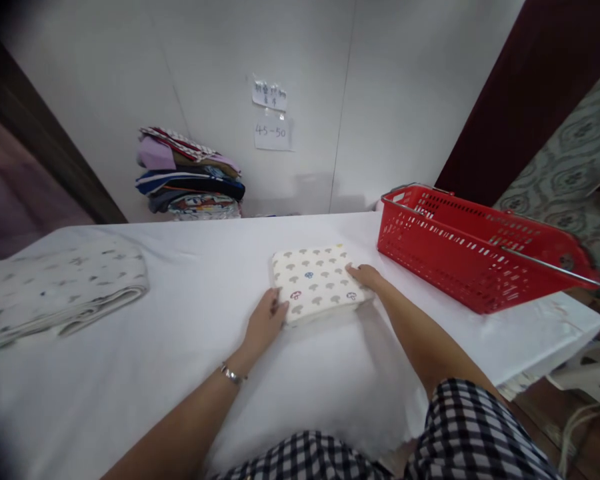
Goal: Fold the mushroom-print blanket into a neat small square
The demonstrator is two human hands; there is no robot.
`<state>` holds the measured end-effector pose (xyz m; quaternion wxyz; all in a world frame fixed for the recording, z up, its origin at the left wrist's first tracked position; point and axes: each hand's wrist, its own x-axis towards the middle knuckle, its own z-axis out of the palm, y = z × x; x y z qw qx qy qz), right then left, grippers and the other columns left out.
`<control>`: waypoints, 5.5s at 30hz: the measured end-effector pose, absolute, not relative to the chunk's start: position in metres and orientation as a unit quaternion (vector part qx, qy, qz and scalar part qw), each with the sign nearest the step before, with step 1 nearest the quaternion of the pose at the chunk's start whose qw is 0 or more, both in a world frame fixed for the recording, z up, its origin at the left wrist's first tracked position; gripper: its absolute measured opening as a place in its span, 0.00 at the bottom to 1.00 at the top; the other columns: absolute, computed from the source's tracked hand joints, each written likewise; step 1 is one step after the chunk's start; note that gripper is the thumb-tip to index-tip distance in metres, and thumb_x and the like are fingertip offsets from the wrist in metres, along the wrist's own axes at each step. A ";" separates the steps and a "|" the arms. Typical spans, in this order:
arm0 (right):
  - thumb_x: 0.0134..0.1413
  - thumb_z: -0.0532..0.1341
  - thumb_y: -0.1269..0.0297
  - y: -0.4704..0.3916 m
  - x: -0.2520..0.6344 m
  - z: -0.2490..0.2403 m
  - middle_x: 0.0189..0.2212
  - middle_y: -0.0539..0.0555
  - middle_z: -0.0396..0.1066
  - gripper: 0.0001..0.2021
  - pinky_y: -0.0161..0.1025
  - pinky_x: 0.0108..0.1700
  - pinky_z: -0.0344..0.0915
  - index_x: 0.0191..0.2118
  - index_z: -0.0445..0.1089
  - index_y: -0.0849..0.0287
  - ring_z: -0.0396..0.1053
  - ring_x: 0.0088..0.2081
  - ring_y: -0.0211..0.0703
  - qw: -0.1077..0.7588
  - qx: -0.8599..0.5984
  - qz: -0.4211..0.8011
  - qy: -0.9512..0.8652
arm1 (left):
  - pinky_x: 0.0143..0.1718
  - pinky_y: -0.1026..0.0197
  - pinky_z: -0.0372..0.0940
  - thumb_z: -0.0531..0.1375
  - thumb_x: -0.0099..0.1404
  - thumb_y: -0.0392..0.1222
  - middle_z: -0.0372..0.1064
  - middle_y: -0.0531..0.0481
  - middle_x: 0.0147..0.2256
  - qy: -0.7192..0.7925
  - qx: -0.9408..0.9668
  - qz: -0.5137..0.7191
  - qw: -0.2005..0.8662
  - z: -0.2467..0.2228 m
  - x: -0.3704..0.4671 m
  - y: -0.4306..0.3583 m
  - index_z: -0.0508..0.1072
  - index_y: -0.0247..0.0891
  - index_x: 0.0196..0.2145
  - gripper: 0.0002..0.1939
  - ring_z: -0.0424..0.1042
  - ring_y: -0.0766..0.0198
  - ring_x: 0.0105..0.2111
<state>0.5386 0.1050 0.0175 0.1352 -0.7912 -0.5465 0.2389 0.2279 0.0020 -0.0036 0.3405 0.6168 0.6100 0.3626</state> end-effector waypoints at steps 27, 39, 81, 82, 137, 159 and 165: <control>0.58 0.54 0.51 -0.028 0.432 0.057 0.39 0.56 0.73 0.16 0.43 0.44 0.68 0.44 0.69 0.55 0.70 0.41 0.47 0.319 -0.445 0.223 -0.806 | 0.52 0.58 0.61 0.58 0.60 0.40 0.72 0.46 0.46 0.684 0.501 0.456 0.271 0.020 0.098 0.026 0.73 0.37 0.46 0.15 0.70 0.61 0.47; 0.59 0.54 0.58 -0.044 0.401 -0.007 0.61 0.59 0.57 0.29 0.57 0.62 0.47 0.65 0.49 0.53 0.52 0.63 0.52 0.168 -0.300 -0.013 -0.939 | 0.52 0.57 0.61 0.58 0.60 0.40 0.67 0.44 0.53 0.722 0.519 0.410 0.205 -0.010 0.098 -0.010 0.66 0.40 0.55 0.24 0.67 0.59 0.50; 0.57 0.53 0.69 -0.049 0.402 -0.021 0.58 0.59 0.62 0.27 0.55 0.61 0.51 0.63 0.53 0.55 0.58 0.60 0.48 0.224 -0.295 -0.041 -0.928 | 0.50 0.61 0.57 0.54 0.60 0.40 0.75 0.52 0.43 0.732 0.566 0.353 0.138 0.006 0.087 0.010 0.77 0.46 0.42 0.15 0.68 0.60 0.49; 0.56 0.53 0.69 -0.049 0.399 -0.020 0.58 0.60 0.62 0.27 0.55 0.61 0.50 0.62 0.54 0.56 0.58 0.60 0.48 0.226 -0.298 -0.038 -0.927 | 0.49 0.61 0.58 0.54 0.60 0.40 0.75 0.52 0.43 0.736 0.565 0.345 0.142 0.006 0.085 0.010 0.76 0.45 0.42 0.15 0.69 0.60 0.48; 0.44 0.66 0.63 0.079 0.464 -0.003 0.35 0.52 0.74 0.09 0.35 0.41 0.61 0.35 0.75 0.57 0.68 0.40 0.44 0.398 -0.662 0.300 -0.560 | 0.60 0.43 0.47 0.49 0.57 0.27 0.56 0.44 0.61 0.350 0.910 0.183 -0.128 -0.003 0.186 -0.047 0.56 0.42 0.61 0.34 0.58 0.54 0.59; 0.43 0.61 0.70 0.074 0.456 0.006 0.29 0.51 0.70 0.14 0.34 0.29 0.67 0.40 0.68 0.57 0.68 0.28 0.37 0.572 -0.555 0.493 -0.348 | 0.58 0.42 0.52 0.49 0.59 0.27 0.57 0.43 0.60 0.371 0.909 0.165 -0.094 0.003 0.187 -0.048 0.59 0.41 0.60 0.31 0.60 0.54 0.58; 0.43 0.61 0.69 0.071 0.456 0.009 0.29 0.51 0.71 0.14 0.36 0.31 0.68 0.40 0.69 0.56 0.68 0.29 0.38 0.590 -0.541 0.498 -0.333 | 0.58 0.41 0.52 0.47 0.56 0.23 0.56 0.43 0.61 0.372 0.909 0.163 -0.095 0.005 0.190 -0.048 0.59 0.41 0.59 0.34 0.59 0.55 0.58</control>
